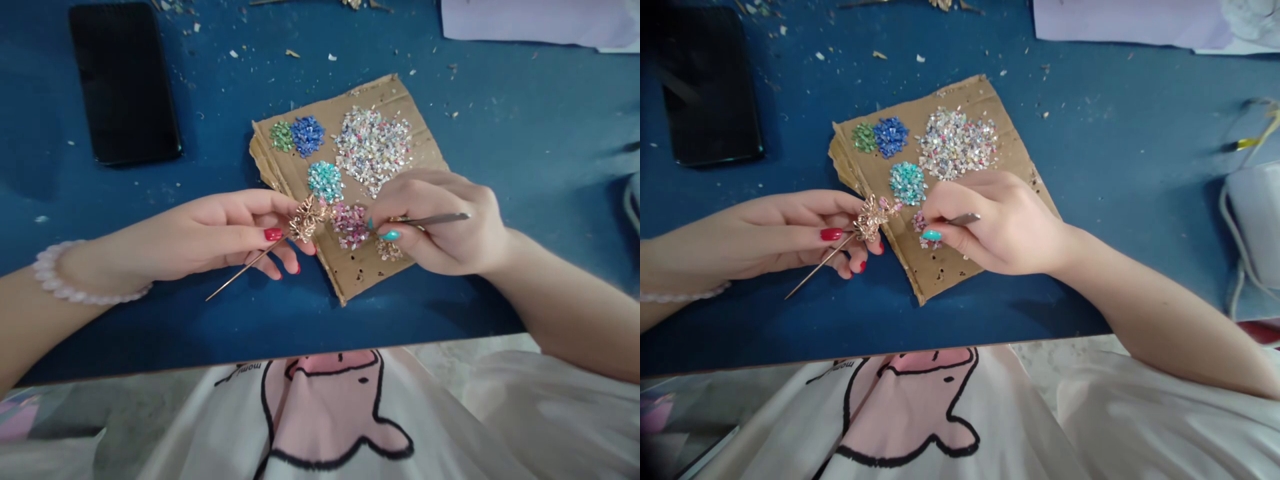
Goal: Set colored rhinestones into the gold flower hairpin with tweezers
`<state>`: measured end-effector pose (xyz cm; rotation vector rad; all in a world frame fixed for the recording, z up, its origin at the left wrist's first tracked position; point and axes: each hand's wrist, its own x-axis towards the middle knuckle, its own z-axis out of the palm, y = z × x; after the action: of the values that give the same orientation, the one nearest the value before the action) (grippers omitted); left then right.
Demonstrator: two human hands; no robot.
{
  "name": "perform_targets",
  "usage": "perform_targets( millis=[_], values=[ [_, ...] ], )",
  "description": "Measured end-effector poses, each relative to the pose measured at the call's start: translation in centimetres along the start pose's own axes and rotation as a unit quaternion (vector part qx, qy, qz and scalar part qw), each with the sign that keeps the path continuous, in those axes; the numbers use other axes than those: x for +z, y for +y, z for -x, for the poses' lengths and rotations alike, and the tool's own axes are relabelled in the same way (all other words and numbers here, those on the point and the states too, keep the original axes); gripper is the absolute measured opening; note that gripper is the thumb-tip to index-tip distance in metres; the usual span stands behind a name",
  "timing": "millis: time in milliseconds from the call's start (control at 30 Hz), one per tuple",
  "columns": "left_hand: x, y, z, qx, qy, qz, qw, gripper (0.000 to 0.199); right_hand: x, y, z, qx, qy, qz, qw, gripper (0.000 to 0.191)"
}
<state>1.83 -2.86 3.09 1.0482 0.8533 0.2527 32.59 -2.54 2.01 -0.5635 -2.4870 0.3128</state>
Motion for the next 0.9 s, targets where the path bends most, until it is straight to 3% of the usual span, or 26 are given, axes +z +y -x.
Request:
perform_targets(
  millis=[900],
  values=[
    [0.05,0.12,-0.03,0.001,0.002,-0.004,1.000,0.037,0.03,-0.25,-0.07,0.006,-0.004,-0.027,1.000,0.026]
  ],
)
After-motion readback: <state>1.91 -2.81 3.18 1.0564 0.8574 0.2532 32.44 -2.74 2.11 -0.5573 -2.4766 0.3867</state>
